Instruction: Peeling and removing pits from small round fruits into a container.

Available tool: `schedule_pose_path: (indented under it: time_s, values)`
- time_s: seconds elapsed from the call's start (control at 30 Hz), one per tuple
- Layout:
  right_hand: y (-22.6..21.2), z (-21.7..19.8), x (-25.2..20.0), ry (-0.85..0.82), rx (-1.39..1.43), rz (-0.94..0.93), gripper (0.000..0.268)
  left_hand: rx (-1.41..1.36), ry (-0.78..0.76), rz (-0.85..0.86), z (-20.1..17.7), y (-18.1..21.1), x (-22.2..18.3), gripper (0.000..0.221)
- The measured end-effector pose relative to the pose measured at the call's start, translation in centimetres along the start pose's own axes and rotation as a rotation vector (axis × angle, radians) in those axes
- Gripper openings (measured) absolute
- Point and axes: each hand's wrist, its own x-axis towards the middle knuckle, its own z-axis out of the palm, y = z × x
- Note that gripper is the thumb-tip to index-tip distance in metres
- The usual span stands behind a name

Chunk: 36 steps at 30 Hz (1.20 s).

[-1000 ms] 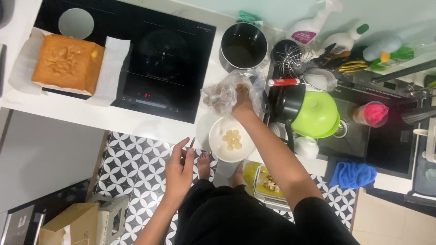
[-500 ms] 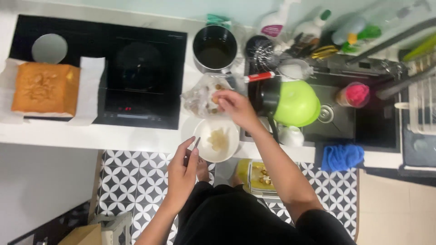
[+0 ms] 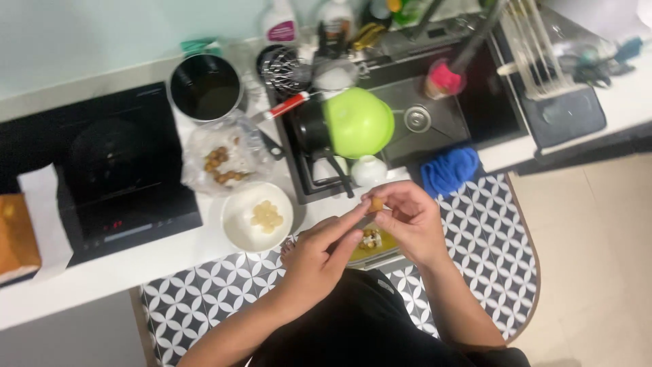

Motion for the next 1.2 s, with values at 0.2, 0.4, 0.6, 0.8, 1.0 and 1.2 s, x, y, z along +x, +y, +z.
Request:
schedule_pose_path:
  time_s: [0.2,0.4,0.6,0.8,1.0,1.2]
  values:
    - [-3.0,-0.6,-2.6,0.199,-0.252,-0.142,0.028,-0.067,-0.123,0.112,2.6,0.7,1.2,0.045]
    - [-3.7,-2.2,-3.7,0.200,-0.519,-0.371,0.022,-0.116,-0.236,0.070,3.5,2.1,2.0,0.043]
    - [-5.0,-2.6,-4.1,0.185,-0.627,-0.357,0.025,-0.094,-0.272,0.046,4.6,1.7,2.2,0.042]
    - [-5.0,-2.5,-4.4,0.239,-0.826,-0.485,0.023,-0.175,-0.222,0.063,6.2,1.4,1.7,0.040]
    - [-5.8,-3.0,-4.4,0.213,-1.043,-0.496,0.022,-0.183,-0.223,0.034,6.7,0.7,1.9,0.037]
    - [-6.1,-2.8,-4.3,0.212,-0.965,-0.455,0.022,-0.121,-0.201,-0.028,7.4,0.5,2.0,0.037]
